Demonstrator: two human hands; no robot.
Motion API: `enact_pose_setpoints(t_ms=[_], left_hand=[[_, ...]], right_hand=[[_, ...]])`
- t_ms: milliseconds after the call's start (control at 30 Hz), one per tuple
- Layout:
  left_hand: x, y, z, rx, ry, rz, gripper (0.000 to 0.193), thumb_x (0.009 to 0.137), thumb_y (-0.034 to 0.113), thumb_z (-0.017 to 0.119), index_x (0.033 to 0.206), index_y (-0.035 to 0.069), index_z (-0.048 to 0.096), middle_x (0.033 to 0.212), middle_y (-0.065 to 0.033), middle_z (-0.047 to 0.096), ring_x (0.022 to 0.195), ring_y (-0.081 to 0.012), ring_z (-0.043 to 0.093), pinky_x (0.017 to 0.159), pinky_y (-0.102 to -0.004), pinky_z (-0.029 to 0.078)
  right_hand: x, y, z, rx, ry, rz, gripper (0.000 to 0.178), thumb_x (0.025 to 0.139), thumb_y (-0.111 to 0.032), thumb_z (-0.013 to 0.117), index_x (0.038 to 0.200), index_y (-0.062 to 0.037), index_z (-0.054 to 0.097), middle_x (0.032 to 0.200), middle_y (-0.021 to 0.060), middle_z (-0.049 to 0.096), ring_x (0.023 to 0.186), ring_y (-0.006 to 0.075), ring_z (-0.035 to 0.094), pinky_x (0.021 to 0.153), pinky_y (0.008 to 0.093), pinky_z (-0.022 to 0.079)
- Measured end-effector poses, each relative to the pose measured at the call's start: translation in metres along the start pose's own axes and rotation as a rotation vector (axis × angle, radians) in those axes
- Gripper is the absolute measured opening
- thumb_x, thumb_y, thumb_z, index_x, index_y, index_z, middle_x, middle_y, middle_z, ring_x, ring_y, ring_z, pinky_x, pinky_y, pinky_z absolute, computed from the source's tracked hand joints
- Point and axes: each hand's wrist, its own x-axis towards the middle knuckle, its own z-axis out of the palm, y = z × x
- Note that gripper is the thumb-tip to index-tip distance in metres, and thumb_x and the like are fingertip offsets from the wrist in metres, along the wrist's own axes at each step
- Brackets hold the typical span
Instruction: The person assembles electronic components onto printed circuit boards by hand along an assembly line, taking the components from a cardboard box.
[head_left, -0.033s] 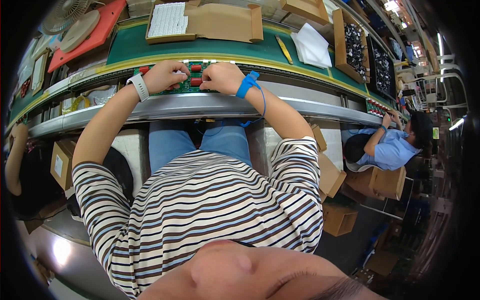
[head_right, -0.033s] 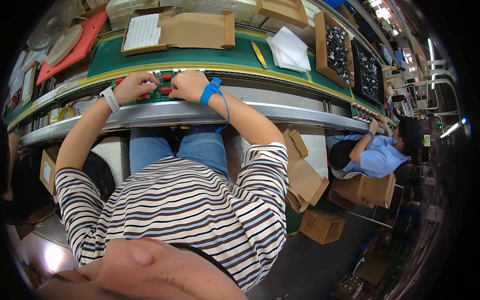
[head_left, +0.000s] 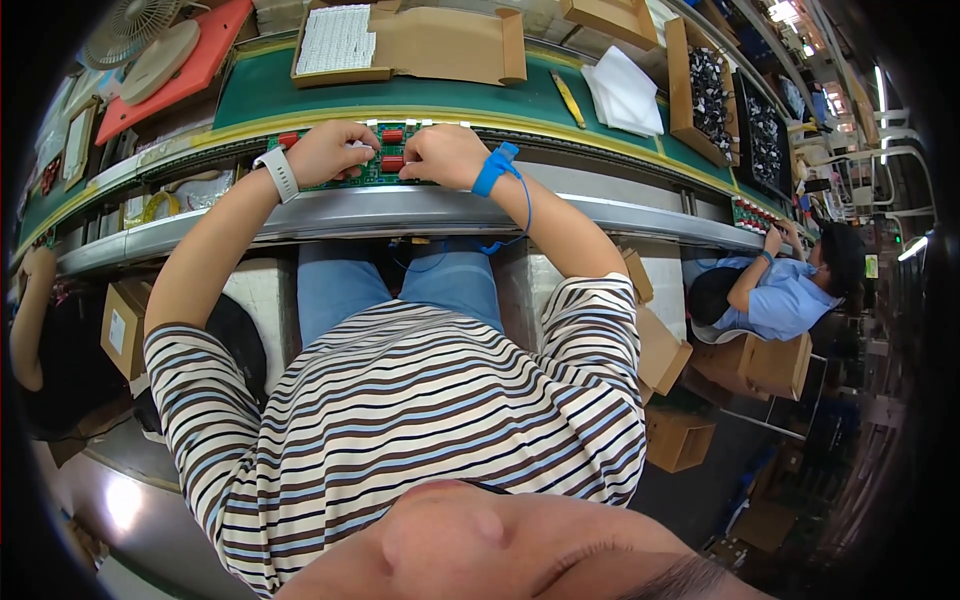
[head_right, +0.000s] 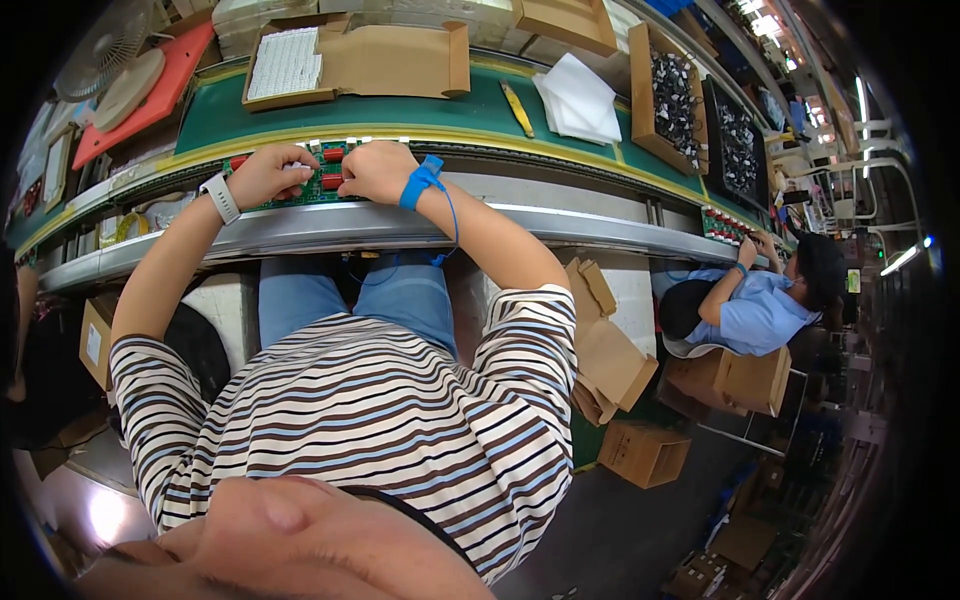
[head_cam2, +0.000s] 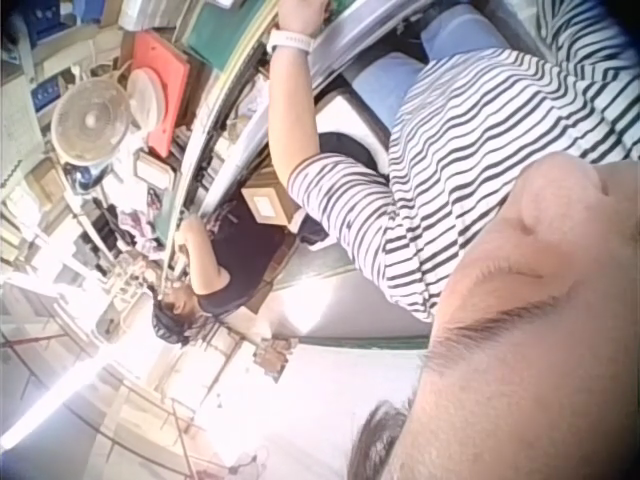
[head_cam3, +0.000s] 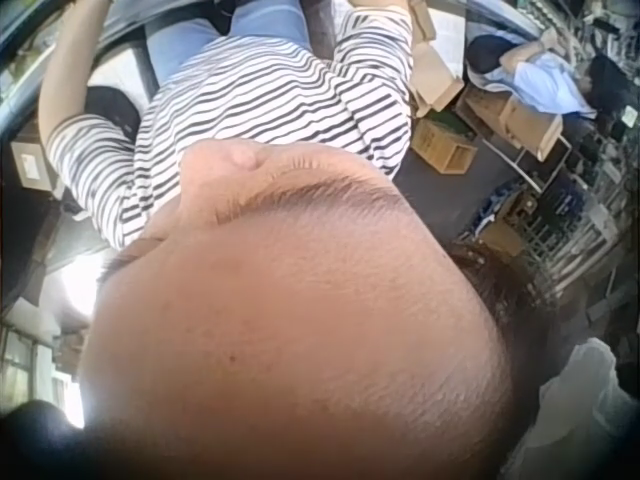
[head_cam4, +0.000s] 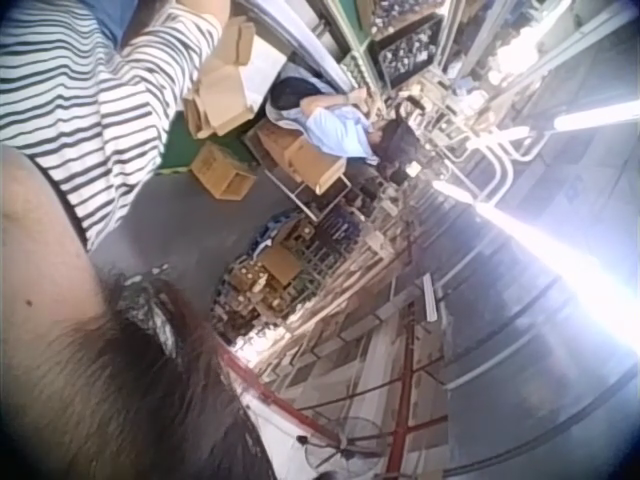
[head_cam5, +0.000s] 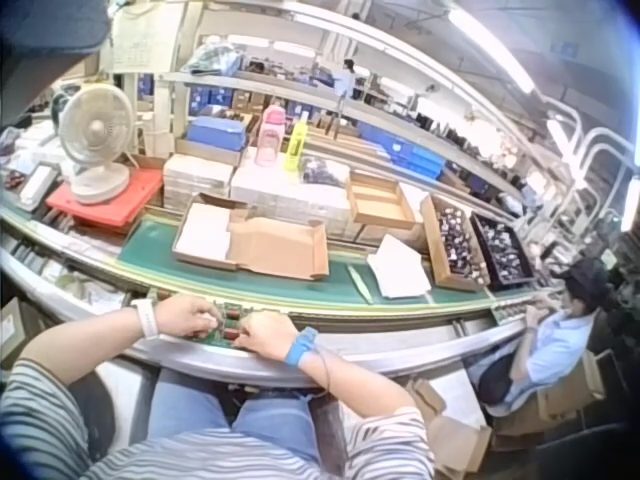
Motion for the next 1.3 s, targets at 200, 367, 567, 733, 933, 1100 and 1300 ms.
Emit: enact_pose_setpoints(t_ms=[200, 367, 567, 733, 933, 1100, 1300], left_hand=[[-0.001, 0.002, 0.002, 0.046, 0.022, -0.006, 0.015, 0.083, 0.011, 0.053, 0.094, 0.002, 0.057, 0.074, -0.0036, 0.058, 0.065, -0.0098, 0.058, 0.052, -0.0217, 0.045], [0.003, -0.009, 0.004, 0.471, 0.125, 0.335, 0.017, 0.076, 0.010, 0.058, 0.091, 0.002, 0.056, 0.072, -0.0083, 0.058, 0.067, -0.0173, 0.057, 0.060, -0.0293, 0.045], [-0.001, -0.001, 0.011, 0.659, 0.122, 0.230, 0.015, 0.071, 0.011, 0.061, 0.083, 0.004, 0.056, 0.076, -0.0148, 0.060, 0.072, -0.0293, 0.058, 0.064, -0.0352, 0.045], [-0.001, -0.001, 0.013, 0.716, 0.140, 0.233, 0.014, 0.070, 0.013, 0.061, 0.082, 0.007, 0.057, 0.072, -0.0124, 0.060, 0.071, -0.0295, 0.058, 0.061, -0.0370, 0.045], [0.000, -0.001, 0.014, 0.741, 0.143, 0.254, 0.013, 0.070, 0.014, 0.061, 0.081, 0.008, 0.057, 0.071, -0.0117, 0.060, 0.070, -0.0289, 0.059, 0.060, -0.0377, 0.045], [-0.006, 0.001, 0.015, 0.795, 0.146, 0.238, 0.015, 0.070, 0.014, 0.061, 0.083, 0.008, 0.057, 0.071, -0.0118, 0.060, 0.068, -0.0291, 0.059, 0.060, -0.0377, 0.045], [-0.014, 0.008, -0.005, 0.514, 0.167, 0.181, 0.015, 0.074, 0.013, 0.059, 0.088, 0.006, 0.059, 0.072, -0.0115, 0.060, 0.067, -0.0253, 0.059, 0.062, -0.0342, 0.046]], right_hand=[[-0.001, 0.000, 0.000, -0.005, 0.004, -0.021, 0.027, 0.071, -0.035, 0.064, 0.077, -0.0084, 0.065, 0.070, 0.0090, 0.062, 0.071, 0.0262, 0.059, 0.062, 0.0362, 0.046], [-0.003, -0.003, 0.000, -0.053, 0.006, -0.045, 0.028, 0.067, -0.037, 0.067, 0.075, -0.0105, 0.065, 0.074, 0.0093, 0.063, 0.075, 0.0258, 0.060, 0.064, 0.0372, 0.047], [-0.005, -0.002, -0.007, -0.027, 0.026, -0.028, 0.031, 0.066, -0.038, 0.065, 0.077, -0.0087, 0.065, 0.076, 0.0101, 0.063, 0.075, 0.0266, 0.061, 0.065, 0.0361, 0.048], [-0.004, 0.005, -0.011, 0.101, 0.067, -0.046, 0.022, 0.072, -0.024, 0.060, 0.081, -0.0045, 0.063, 0.074, 0.0102, 0.062, 0.071, 0.0275, 0.059, 0.064, 0.0356, 0.047], [0.002, 0.013, -0.008, 0.205, 0.402, -0.259, 0.027, 0.077, -0.014, 0.052, 0.100, -0.0008, 0.056, 0.080, 0.0139, 0.061, 0.070, 0.0301, 0.059, 0.066, 0.0377, 0.047], [0.000, -0.003, -0.024, 0.397, 0.237, -0.100, 0.025, 0.080, -0.015, 0.051, 0.100, -0.0004, 0.056, 0.082, 0.0141, 0.061, 0.071, 0.0295, 0.059, 0.066, 0.0371, 0.047], [0.018, -0.019, -0.014, 0.369, 0.230, -0.071, 0.020, 0.076, -0.021, 0.056, 0.087, -0.0050, 0.062, 0.087, 0.0149, 0.062, 0.081, 0.0334, 0.058, 0.072, 0.0390, 0.045]])
